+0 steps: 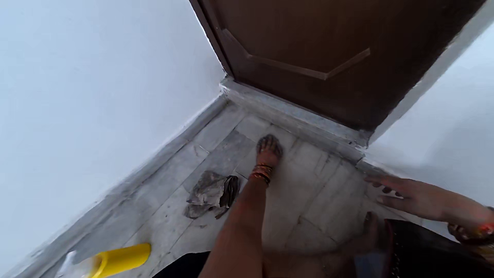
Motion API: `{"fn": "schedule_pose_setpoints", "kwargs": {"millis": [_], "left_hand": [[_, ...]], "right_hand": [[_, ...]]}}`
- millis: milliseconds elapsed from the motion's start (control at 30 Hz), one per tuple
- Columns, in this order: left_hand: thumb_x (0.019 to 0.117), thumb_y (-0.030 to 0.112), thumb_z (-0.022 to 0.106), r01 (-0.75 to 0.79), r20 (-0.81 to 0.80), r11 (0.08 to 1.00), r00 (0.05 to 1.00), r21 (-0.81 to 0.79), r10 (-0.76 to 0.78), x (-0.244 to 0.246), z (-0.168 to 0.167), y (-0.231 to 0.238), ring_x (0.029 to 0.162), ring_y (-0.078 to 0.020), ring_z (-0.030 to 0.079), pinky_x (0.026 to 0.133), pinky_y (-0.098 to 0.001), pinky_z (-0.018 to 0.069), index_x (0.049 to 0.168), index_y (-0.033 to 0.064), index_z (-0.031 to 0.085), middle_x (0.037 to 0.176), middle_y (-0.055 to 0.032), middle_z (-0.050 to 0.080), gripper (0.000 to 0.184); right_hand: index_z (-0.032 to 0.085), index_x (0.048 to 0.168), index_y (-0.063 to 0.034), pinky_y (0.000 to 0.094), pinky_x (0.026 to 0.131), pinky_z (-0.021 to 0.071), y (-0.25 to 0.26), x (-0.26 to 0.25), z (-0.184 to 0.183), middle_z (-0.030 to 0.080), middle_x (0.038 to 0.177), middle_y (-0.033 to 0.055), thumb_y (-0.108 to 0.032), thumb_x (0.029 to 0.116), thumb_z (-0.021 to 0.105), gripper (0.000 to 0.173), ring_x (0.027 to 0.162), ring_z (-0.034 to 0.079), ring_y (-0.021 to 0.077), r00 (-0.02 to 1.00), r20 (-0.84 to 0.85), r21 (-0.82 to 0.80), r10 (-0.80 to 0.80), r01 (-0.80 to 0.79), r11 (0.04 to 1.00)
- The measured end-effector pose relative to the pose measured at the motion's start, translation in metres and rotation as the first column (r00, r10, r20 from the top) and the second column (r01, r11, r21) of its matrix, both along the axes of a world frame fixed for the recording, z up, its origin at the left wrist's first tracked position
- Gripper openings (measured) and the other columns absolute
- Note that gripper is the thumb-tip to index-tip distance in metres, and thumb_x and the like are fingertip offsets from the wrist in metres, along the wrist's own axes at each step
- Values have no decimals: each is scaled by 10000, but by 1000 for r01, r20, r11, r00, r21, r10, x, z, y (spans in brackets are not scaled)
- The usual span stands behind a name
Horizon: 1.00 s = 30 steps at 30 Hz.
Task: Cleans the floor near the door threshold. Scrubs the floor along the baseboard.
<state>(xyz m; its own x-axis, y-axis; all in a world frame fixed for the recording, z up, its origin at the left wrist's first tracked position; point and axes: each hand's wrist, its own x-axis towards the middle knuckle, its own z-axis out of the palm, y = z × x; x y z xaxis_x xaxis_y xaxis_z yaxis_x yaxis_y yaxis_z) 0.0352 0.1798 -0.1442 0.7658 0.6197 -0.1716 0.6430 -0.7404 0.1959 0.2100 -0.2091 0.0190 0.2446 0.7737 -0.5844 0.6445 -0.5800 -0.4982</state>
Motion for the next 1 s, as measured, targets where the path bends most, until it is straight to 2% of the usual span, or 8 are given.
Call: {"fn": "schedule_pose_setpoints", "kwargs": {"millis": [133,233,333,433,600,767,867,1000], "left_hand": [[1121,331,297,-119,-60,993,991,-5,118,13,5,83,1601,-332,112,1271,-569,119,1653,133,201,1734,-93,131,576],[1119,327,293,-161,-69,987,985,-3,160,30,10,127,1595,-361,123,1261,-594,134,1648,93,197,1729,-135,128,586],[1116,316,313,-199,-107,980,975,-14,197,52,18,154,1588,-396,125,1252,-614,148,1643,67,200,1724,-170,116,593],[1094,337,382,-229,-97,973,969,-19,226,71,20,153,1574,-425,162,1220,-660,199,1629,42,240,1714,-197,146,627],[1057,369,472,-225,-72,971,973,-83,220,85,23,99,1576,-385,184,1230,-638,212,1599,38,329,1709,-175,189,652],[1042,378,517,-82,-99,990,993,-118,71,87,38,-4,1498,-422,348,1172,-618,356,1503,21,491,1647,-220,312,583],[1044,378,515,28,-98,981,994,-194,-48,88,37,-71,1526,-407,298,1213,-609,288,1550,62,441,1669,-195,283,602],[1039,380,519,207,-85,945,968,-252,-235,89,40,-160,1536,-361,298,1233,-590,252,1555,102,450,1674,-142,301,590]], "right_hand": [[475,1546,-229,520,1047,513,7,-7,8,587,1468,68,-532,1003,564,628,1278,617,280,1000,-18,43,-25,25,999],[489,1541,-220,530,1042,515,11,-14,6,596,1457,86,-525,1004,553,621,1263,626,293,999,-23,88,22,-20,996],[470,1554,-203,549,1056,493,16,-15,4,565,1495,115,-510,1021,534,618,1284,610,320,996,-48,77,79,-76,994],[460,1561,-202,554,1066,483,22,-15,7,562,1499,116,-499,1027,531,614,1294,604,326,995,-51,52,82,-80,995],[476,1551,-203,538,1063,485,25,-19,11,574,1484,111,-512,1029,521,609,1278,610,311,995,-20,78,94,-92,993],[449,1563,-194,552,1097,454,30,-26,23,585,1452,136,-474,1051,530,589,1296,593,325,992,-6,58,130,-129,990],[444,1562,-165,561,1100,438,33,-33,28,573,1458,166,-440,1057,545,584,1288,589,352,990,-22,42,139,-138,990],[421,1574,-147,572,1107,421,34,-40,33,543,1484,196,-429,1066,535,593,1309,570,379,989,-11,-5,151,-151,989]]}}
